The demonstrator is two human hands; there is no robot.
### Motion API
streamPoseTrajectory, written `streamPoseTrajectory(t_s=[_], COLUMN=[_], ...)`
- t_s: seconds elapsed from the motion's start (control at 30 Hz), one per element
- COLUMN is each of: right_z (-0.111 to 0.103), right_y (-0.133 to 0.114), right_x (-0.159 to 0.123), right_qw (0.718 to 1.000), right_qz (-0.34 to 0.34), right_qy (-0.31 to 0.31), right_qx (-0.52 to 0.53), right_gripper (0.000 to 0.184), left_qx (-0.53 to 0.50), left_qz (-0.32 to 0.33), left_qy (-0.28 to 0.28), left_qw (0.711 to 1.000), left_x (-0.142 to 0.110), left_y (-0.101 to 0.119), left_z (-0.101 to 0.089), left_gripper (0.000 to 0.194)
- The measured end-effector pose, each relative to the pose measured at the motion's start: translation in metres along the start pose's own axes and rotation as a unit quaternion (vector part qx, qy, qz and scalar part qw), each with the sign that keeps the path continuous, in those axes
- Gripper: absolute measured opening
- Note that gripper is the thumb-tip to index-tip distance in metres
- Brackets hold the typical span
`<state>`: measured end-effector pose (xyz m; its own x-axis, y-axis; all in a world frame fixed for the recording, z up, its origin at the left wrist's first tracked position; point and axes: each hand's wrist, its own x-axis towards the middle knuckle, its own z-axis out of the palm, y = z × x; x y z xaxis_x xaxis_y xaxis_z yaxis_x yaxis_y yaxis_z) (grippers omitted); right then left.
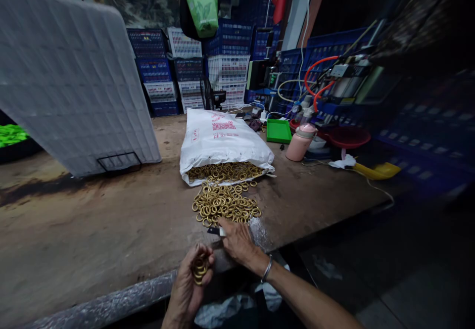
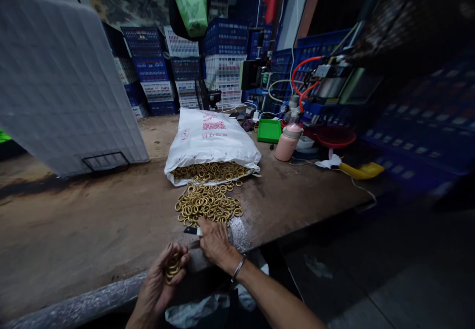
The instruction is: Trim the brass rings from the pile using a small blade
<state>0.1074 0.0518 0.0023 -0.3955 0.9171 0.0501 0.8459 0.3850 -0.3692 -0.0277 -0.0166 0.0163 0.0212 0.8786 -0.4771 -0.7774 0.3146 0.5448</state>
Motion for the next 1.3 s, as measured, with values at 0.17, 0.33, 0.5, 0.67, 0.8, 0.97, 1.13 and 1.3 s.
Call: streamPoseTrajectory(t_s=[0.17,0.33,0.5,0.67,0.8,0.97,1.13,1.3], right_z=[-0.011,-0.023,-0.019,-0.006,-0.007,-0.019,-0.023,-0.022], right_y=[0.012,0.012,0.006,0.004,0.002,-0.004,-0.011,-0.011], right_x=[0.002,0.006,0.007,0.004,0.000,-0.002,-0.004,-0.004], right_qw=[0.997,0.979,0.921,0.832,0.830,0.906,0.925,0.918], right_qz=[-0.004,0.012,0.065,0.135,0.151,0.084,0.076,0.073], right_qy=[0.037,0.050,0.012,-0.061,-0.093,-0.029,-0.020,-0.039], right_qx=[0.069,0.197,0.383,0.534,0.528,0.413,0.372,0.388], right_gripper=[0.025,0.012,0.013,0.008,0.016,0.019,0.015,0.020], left_qx=[0.064,0.179,0.314,0.358,0.373,0.371,0.319,0.259], left_qz=[0.042,0.107,0.247,0.282,0.267,0.241,0.103,0.051], left_qy=[-0.011,-0.002,0.014,-0.046,-0.038,-0.019,-0.014,-0.054], left_qw=[0.997,0.978,0.917,0.889,0.888,0.897,0.942,0.963], left_x=[0.011,0.021,0.026,0.026,0.023,0.022,0.017,0.013], left_y=[0.002,0.000,-0.007,-0.009,-0.008,-0.009,-0.009,-0.007], left_z=[0.005,0.014,0.015,0.012,0.010,0.011,0.016,0.017], left_gripper=[0.022,0.026,0.026,0.022,0.013,0.016,0.030,0.033])
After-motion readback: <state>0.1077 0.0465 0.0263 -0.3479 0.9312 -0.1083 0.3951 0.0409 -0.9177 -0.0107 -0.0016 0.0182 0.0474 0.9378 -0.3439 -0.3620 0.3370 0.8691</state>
